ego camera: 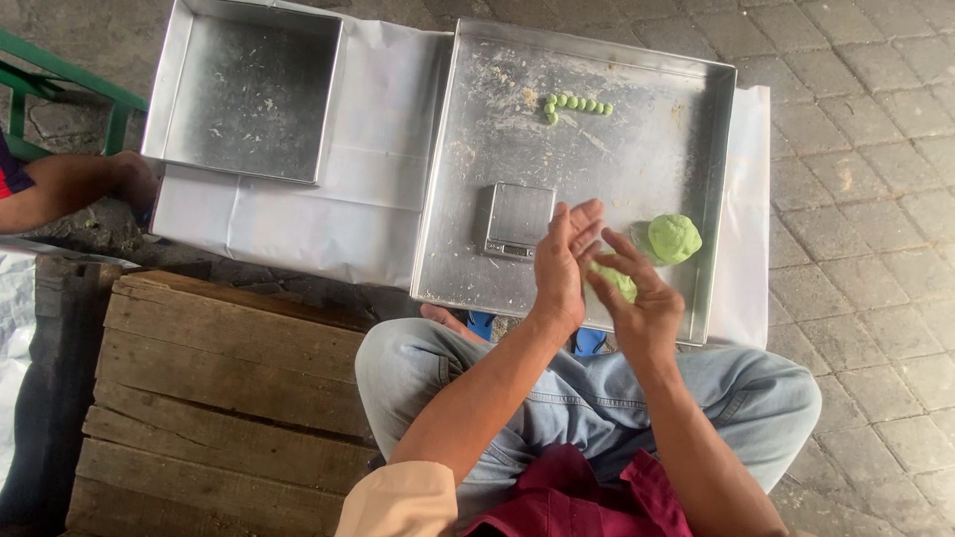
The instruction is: Shaping small pieces of green dough into ridged cylinders using a manual tool
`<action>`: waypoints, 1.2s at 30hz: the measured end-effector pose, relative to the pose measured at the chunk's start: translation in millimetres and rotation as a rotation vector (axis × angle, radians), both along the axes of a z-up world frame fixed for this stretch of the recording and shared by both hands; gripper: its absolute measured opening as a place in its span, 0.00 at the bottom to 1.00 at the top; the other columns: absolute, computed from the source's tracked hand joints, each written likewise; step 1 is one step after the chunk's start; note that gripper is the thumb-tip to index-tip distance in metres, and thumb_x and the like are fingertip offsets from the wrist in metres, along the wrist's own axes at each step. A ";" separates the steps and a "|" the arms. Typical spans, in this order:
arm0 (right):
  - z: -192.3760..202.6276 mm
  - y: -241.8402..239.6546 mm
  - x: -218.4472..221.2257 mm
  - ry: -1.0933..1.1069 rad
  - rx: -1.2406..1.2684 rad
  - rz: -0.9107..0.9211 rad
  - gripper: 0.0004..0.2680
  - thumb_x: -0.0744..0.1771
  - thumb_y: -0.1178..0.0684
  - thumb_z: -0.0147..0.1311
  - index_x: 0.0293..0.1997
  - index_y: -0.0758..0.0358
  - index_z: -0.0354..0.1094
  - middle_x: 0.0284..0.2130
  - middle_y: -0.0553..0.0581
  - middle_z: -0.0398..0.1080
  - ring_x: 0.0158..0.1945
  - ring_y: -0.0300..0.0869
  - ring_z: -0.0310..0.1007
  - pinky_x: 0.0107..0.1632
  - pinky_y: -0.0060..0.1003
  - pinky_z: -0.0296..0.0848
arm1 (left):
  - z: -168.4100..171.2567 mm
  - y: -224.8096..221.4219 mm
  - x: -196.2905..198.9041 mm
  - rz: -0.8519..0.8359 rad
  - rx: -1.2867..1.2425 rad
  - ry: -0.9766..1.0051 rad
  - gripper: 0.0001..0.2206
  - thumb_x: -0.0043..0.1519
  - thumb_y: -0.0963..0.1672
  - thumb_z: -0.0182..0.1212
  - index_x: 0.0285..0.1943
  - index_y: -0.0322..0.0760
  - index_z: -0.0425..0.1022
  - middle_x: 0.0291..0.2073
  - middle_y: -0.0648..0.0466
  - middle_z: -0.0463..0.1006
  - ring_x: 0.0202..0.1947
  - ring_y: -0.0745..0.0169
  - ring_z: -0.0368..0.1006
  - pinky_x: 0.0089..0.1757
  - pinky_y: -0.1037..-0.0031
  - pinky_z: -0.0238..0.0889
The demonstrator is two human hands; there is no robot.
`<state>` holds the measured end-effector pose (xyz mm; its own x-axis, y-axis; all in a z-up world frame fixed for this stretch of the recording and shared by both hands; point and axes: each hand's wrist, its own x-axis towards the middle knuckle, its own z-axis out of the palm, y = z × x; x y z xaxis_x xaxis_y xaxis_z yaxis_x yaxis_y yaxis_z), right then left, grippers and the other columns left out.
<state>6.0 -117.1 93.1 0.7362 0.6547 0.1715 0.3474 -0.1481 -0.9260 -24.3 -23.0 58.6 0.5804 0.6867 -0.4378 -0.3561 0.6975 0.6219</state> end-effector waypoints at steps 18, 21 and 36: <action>-154.7 141.8 158.1 0.174 -0.146 -0.102 0.11 0.62 0.54 0.71 0.47 0.56 0.79 0.37 0.52 0.79 0.38 0.33 0.79 0.42 0.29 0.77 | 36.4 102.0 -58.4 0.490 -0.040 -0.078 0.12 0.67 0.50 0.57 0.53 0.44 0.79 0.52 0.53 0.79 0.49 0.62 0.74 0.48 0.69 0.67; -169.2 169.0 172.9 0.033 -0.198 -0.082 0.09 0.64 0.56 0.68 0.47 0.58 0.79 0.37 0.57 0.80 0.38 0.41 0.82 0.42 0.35 0.79 | 45.6 103.5 -58.2 0.483 -0.037 -0.042 0.13 0.66 0.49 0.57 0.52 0.40 0.79 0.54 0.51 0.79 0.50 0.60 0.74 0.48 0.69 0.67; -182.7 208.3 180.2 -0.388 -0.178 -0.015 0.04 0.63 0.61 0.61 0.38 0.60 0.80 0.36 0.57 0.78 0.33 0.42 0.81 0.34 0.35 0.79 | 50.9 102.5 -51.1 0.457 -0.059 0.014 0.10 0.64 0.47 0.58 0.48 0.40 0.79 0.53 0.49 0.81 0.47 0.59 0.76 0.45 0.70 0.67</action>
<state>186.2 91.2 -89.5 0.6492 0.6888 0.3225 0.6613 -0.3017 -0.6868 -75.4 79.5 109.6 0.2172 0.8443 -0.4898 -0.6272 0.5052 0.5928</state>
